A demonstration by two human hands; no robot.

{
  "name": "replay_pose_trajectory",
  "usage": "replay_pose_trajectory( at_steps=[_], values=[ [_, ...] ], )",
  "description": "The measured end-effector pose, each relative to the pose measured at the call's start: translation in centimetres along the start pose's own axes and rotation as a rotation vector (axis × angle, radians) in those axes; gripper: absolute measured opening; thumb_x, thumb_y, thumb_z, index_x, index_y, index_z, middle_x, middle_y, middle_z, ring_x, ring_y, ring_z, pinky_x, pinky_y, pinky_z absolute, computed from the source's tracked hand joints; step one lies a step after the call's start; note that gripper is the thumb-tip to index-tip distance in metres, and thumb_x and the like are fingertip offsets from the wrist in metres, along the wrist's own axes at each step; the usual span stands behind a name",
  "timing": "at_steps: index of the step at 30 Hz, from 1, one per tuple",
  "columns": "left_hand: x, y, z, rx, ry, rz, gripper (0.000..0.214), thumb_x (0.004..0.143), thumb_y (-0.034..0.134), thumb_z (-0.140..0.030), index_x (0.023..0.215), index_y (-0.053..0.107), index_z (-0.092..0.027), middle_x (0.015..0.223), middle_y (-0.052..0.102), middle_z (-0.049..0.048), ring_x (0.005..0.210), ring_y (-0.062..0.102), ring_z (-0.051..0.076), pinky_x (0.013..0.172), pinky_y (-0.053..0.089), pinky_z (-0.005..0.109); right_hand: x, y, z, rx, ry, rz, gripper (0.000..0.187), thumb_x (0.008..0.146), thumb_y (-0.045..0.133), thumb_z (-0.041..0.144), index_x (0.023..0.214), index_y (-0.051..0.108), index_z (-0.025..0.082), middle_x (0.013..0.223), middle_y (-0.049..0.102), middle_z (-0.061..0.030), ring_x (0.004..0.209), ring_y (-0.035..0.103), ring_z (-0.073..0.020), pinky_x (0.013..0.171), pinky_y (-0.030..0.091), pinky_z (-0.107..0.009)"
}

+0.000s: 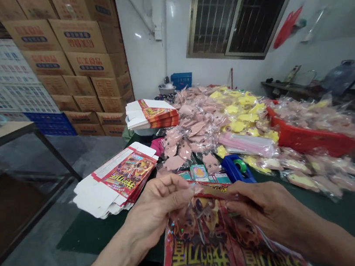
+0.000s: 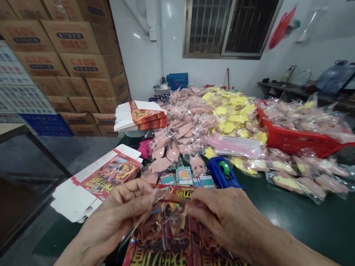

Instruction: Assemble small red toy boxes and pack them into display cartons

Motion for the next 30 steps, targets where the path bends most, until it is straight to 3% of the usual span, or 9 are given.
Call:
replay_pose_trajectory(
  at_steps=[3,8,11,13,16,19,23,25,30],
  values=[
    [0.1,0.0,0.0,-0.039,0.076,-0.078,0.028,0.055,0.081,-0.020,0.060,0.054,-0.013,0.050,0.055,-0.0051,0.041,0.043,0.002,0.040,0.030,0.013,0.1,0.2,-0.4,0.053,0.027,0.031,0.017,0.091,0.045,0.031,0.091,0.059,0.021,0.068,0.063,0.0014,0.059,0.057,-0.0110,0.055,0.037,-0.023],
    [0.2,-0.3,0.5,-0.072,0.167,-0.152,0.022,0.056,0.081,-0.018,0.063,0.060,-0.012,0.052,0.061,-0.0030,0.042,0.049,0.003,0.042,0.037,0.012,-0.2,0.5,-2.1,0.174,0.098,0.044,0.013,0.089,0.047,0.028,0.086,0.057,0.021,0.068,0.063,0.0028,0.060,0.055,-0.0096,0.056,0.039,-0.020],
    [0.2,-0.3,1.0,-0.055,0.168,-0.163,0.022,0.055,0.081,-0.020,0.063,0.063,-0.012,0.050,0.063,-0.0012,0.040,0.050,0.004,0.040,0.038,0.013,-0.4,0.5,-3.3,0.028,0.134,0.064,0.013,0.086,0.049,0.024,0.076,0.057,0.021,0.064,0.061,0.0032,0.057,0.054,-0.0104,0.052,0.037,-0.020],
    [0.3,-0.1,1.4,-0.032,0.175,-0.174,0.021,0.057,0.080,-0.022,0.064,0.064,-0.012,0.050,0.063,-0.0005,0.040,0.052,0.005,0.040,0.039,0.013,-0.3,-0.1,-3.2,-0.214,0.133,-0.064,0.008,0.083,0.054,0.024,0.078,0.059,0.021,0.067,0.061,0.0004,0.059,0.055,-0.0138,0.053,0.037,-0.024],
    [0.4,0.4,1.9,0.049,0.163,-0.196,0.021,0.062,0.078,-0.028,0.066,0.064,-0.013,0.052,0.065,0.0005,0.039,0.053,0.007,0.037,0.041,0.015,0.4,-1.4,-0.6,-0.515,0.006,-0.414,0.016,0.081,0.056,0.027,0.094,0.060,0.018,0.086,0.063,-0.0088,0.074,0.057,-0.0219,0.062,0.040,-0.032],
    [0.4,0.8,2.2,0.110,0.155,-0.209,0.024,0.064,0.077,-0.031,0.066,0.061,-0.013,0.049,0.062,-0.0007,0.034,0.050,0.007,0.032,0.037,0.016,1.8,-1.8,3.1,-0.451,-0.138,-0.573,0.019,0.083,0.054,0.029,0.095,0.059,0.015,0.094,0.062,-0.0124,0.084,0.056,-0.0244,0.070,0.041,-0.036],
    [0.2,0.7,2.2,0.077,0.229,-0.181,0.021,0.066,0.076,-0.029,0.072,0.063,-0.013,0.056,0.065,0.0009,0.044,0.056,0.008,0.040,0.043,0.017,4.0,-0.2,5.0,-0.110,-0.065,-0.295,0.007,0.082,0.055,0.021,0.078,0.059,0.017,0.077,0.063,-0.0042,0.072,0.055,-0.0182,0.064,0.039,-0.031],
    [-0.2,0.5,2.0,0.049,0.244,-0.174,0.022,0.065,0.077,-0.026,0.079,0.064,-0.015,0.063,0.067,0.0008,0.048,0.058,0.008,0.045,0.045,0.017,4.7,0.7,4.5,0.079,0.003,-0.175,0.017,0.084,0.052,0.015,0.067,0.055,0.017,0.065,0.059,0.0011,0.060,0.050,-0.0125,0.058,0.035,-0.026],
    [-1.0,0.1,1.4,0.137,0.242,-0.124,0.017,0.068,0.074,-0.025,0.079,0.070,-0.013,0.060,0.065,0.0006,0.049,0.052,0.004,0.046,0.039,0.013,4.9,1.8,3.2,0.269,0.020,-0.188,0.024,0.086,0.049,0.011,0.063,0.048,0.017,0.061,0.053,0.0041,0.056,0.043,-0.0086,0.055,0.032,-0.023]
  ],
)
Point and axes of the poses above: each hand's wrist, its own x-axis towards the middle knuckle, its own y-axis out of the palm, z = x × y, the point moved 1 cm from there along x, towards the middle knuckle
